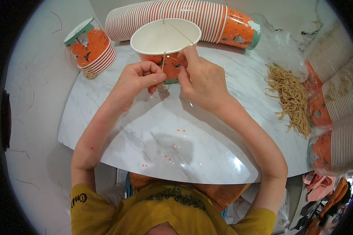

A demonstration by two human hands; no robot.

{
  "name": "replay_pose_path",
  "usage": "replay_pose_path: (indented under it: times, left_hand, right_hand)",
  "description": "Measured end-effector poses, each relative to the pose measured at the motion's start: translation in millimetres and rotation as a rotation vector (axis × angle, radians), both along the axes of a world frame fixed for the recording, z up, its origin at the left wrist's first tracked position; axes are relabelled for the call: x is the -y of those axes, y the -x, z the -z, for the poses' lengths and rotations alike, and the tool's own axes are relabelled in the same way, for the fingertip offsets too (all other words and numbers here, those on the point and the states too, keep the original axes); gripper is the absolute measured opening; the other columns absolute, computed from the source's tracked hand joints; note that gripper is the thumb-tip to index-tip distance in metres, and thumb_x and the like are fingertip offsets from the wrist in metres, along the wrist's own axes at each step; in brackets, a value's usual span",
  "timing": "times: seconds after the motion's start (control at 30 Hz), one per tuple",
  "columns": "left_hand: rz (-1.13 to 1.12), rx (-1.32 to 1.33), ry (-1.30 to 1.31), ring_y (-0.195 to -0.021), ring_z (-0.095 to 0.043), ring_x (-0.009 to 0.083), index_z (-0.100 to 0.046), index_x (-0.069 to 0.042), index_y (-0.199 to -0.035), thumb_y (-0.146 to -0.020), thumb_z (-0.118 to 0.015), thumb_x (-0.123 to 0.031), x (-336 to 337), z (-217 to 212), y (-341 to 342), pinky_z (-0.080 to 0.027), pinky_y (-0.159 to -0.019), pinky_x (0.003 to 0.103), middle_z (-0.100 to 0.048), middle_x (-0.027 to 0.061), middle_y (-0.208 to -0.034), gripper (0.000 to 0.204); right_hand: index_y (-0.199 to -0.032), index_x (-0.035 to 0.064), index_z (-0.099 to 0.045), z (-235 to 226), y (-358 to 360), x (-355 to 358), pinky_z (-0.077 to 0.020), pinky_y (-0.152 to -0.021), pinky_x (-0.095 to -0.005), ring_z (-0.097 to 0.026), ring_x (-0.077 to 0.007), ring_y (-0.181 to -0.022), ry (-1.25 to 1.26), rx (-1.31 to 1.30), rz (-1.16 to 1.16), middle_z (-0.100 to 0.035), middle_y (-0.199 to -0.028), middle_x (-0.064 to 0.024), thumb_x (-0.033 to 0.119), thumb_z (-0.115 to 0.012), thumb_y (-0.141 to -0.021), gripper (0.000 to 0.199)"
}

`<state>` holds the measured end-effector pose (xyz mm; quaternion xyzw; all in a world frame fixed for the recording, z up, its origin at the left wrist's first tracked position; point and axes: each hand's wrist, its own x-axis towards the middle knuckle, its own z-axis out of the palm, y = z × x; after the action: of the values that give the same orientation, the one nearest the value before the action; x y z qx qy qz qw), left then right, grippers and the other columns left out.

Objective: Wrapping twine around paper cups and tying knots to secure it.

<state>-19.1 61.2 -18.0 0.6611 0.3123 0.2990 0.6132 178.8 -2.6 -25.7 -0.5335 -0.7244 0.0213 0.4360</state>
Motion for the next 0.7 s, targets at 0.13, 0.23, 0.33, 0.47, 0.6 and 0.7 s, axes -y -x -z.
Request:
replay_pose_path:
  times: [0.13,0.23,0.33,0.47,0.6,0.7]
  left_hand:
    - [-0.112,0.08,-0.027,-0.066,-0.057,0.0092,-0.066,-0.002,-0.089,-0.089,-0.071,-0.014,2.1,-5.9,-0.5,-0.047,-0.063,0.025,-0.065,0.002,-0.077,0.013]
    - [-0.139,0.163,-0.017,-0.068,-0.06,0.0091,-0.066,0.0,-0.09,-0.09,-0.069,-0.012,9.4,-14.8,-2.9,-0.049,-0.064,0.025,-0.066,0.0031,-0.077,0.012]
    - [-0.162,0.18,-0.04,-0.069,-0.06,0.0079,-0.066,-0.001,-0.092,-0.091,-0.069,-0.012,12.7,-12.6,-3.9,-0.049,-0.064,0.024,-0.067,0.0027,-0.08,0.011]
    - [-0.215,0.12,-0.268,-0.069,-0.058,0.0064,-0.066,0.002,-0.087,-0.09,-0.069,-0.009,10.5,-0.6,-4.0,-0.047,-0.064,0.023,-0.066,0.0021,-0.077,0.012]
    - [-0.248,0.016,-0.432,-0.07,-0.056,0.0051,-0.066,0.002,-0.086,-0.089,-0.069,-0.009,10.8,2.3,-7.6,-0.046,-0.063,0.022,-0.066,0.0008,-0.079,0.012]
    - [-0.174,0.077,-0.271,-0.072,-0.057,0.0042,-0.068,-0.002,-0.094,-0.091,-0.07,-0.01,10.4,0.2,-4.8,-0.046,-0.065,0.022,-0.067,-0.0017,-0.083,0.009]
  right_hand:
    - [-0.092,0.0043,-0.058,3.4,-1.7,-1.2,-0.0503,-0.059,-0.0394,-0.067,-0.0298,-0.075,-0.136,0.138,0.083,-0.065,-0.078,-0.0108,0.002,-0.063,-0.083,0.011]
    - [-0.091,0.0027,-0.06,0.0,1.6,2.0,-0.0512,-0.059,-0.0375,-0.067,-0.0277,-0.075,-0.158,0.107,0.003,-0.064,-0.084,-0.0112,0.002,-0.064,-0.083,0.009]
    - [-0.09,0.001,-0.061,-15.4,9.9,8.1,-0.0519,-0.061,-0.0357,-0.067,-0.0252,-0.075,-0.118,-0.088,-0.1,-0.063,-0.089,-0.0111,0.001,-0.064,-0.083,0.008]
    - [-0.09,0.0002,-0.061,-25.8,11.2,9.4,-0.052,-0.063,-0.0342,-0.067,-0.0224,-0.075,-0.2,-0.055,-0.07,-0.06,-0.087,-0.0105,0.001,-0.063,-0.083,0.008]
    - [-0.09,0.0008,-0.061,-22.0,3.2,7.0,-0.052,-0.063,-0.034,-0.066,-0.0223,-0.075,-0.188,-0.058,-0.039,-0.061,-0.087,-0.0101,0.002,-0.064,-0.083,0.008]
    - [-0.089,0.0014,-0.061,-19.5,6.3,8.1,-0.0519,-0.063,-0.0333,-0.066,-0.022,-0.074,-0.175,-0.071,-0.051,-0.061,-0.087,-0.0093,0.002,-0.064,-0.083,0.007]
